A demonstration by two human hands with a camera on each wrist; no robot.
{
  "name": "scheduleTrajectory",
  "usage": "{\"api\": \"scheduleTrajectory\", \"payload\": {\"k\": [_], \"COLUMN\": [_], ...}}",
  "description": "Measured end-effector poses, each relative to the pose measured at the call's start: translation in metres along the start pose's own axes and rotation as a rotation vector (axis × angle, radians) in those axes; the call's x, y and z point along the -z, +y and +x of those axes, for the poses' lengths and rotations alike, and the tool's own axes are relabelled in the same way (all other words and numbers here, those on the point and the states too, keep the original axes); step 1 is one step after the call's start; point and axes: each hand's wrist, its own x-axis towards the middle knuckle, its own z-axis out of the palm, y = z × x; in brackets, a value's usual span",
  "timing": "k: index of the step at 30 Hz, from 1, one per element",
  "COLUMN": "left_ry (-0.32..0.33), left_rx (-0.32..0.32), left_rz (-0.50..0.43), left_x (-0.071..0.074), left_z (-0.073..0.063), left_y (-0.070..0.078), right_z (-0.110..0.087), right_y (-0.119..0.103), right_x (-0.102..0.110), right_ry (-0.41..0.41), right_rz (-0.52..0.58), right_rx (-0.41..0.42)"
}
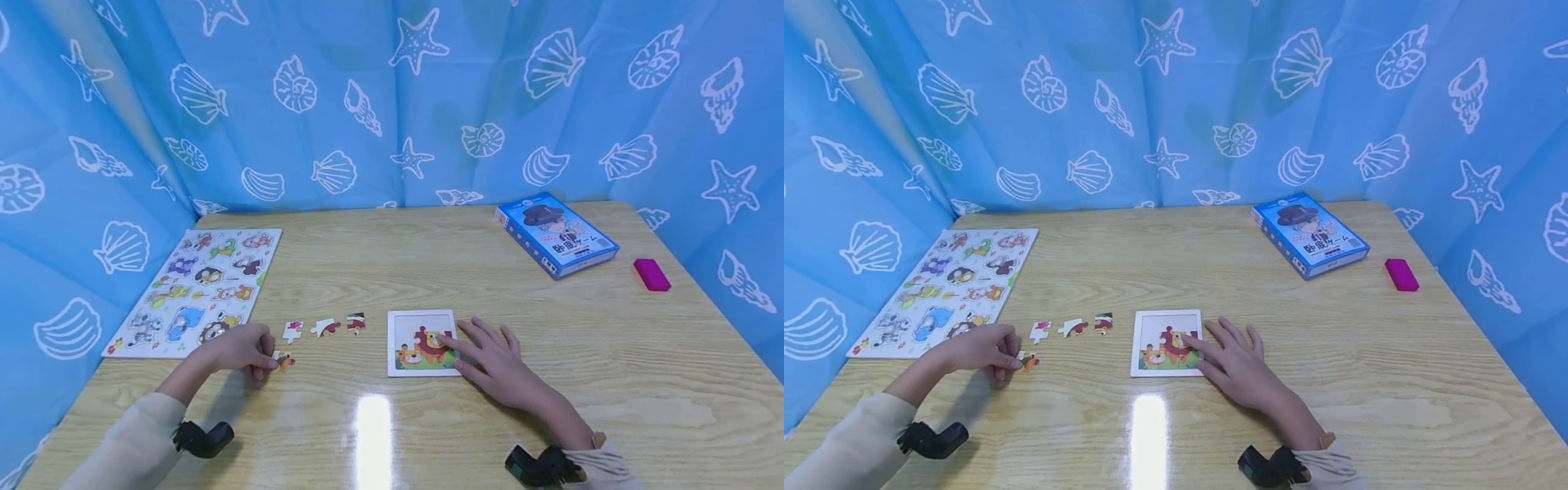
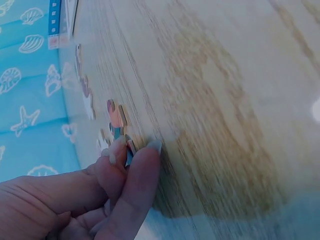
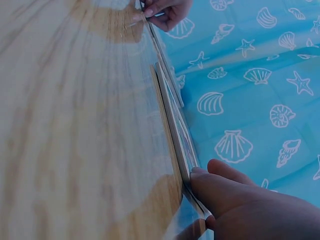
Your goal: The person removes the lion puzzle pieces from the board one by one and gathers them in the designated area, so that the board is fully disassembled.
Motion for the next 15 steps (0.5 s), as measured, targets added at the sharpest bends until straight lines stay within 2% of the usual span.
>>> {"api": "scheduleTrajectory", "payload": {"k": [5, 10, 13, 15], "left_ry": [0.002, 0.021, 0.077, 0.107], "left_rx": [0.011, -0.094, -0.154, -0.18], "left_rz": [0.061, 0.161, 0.21, 0.211], "left_x": [0.0, 0.008, 0.013, 0.013], "left_z": [0.0, -0.003, -0.001, 0.003], "left_y": [0.002, 0.014, 0.027, 0.038], "right_z": [0.0, 0.0, 0.001, 0.001], "right_y": [0.001, 0.001, 0.0, 0.0], "right_x": [0.0, 0.0, 0.0, 0.0], "right_ry": [0.002, 0.001, 0.003, 0.003], "right_rz": [0.003, 0.009, 0.012, 0.014], "right_rx": [-0.001, 0.0, 0.003, 0.003]}}
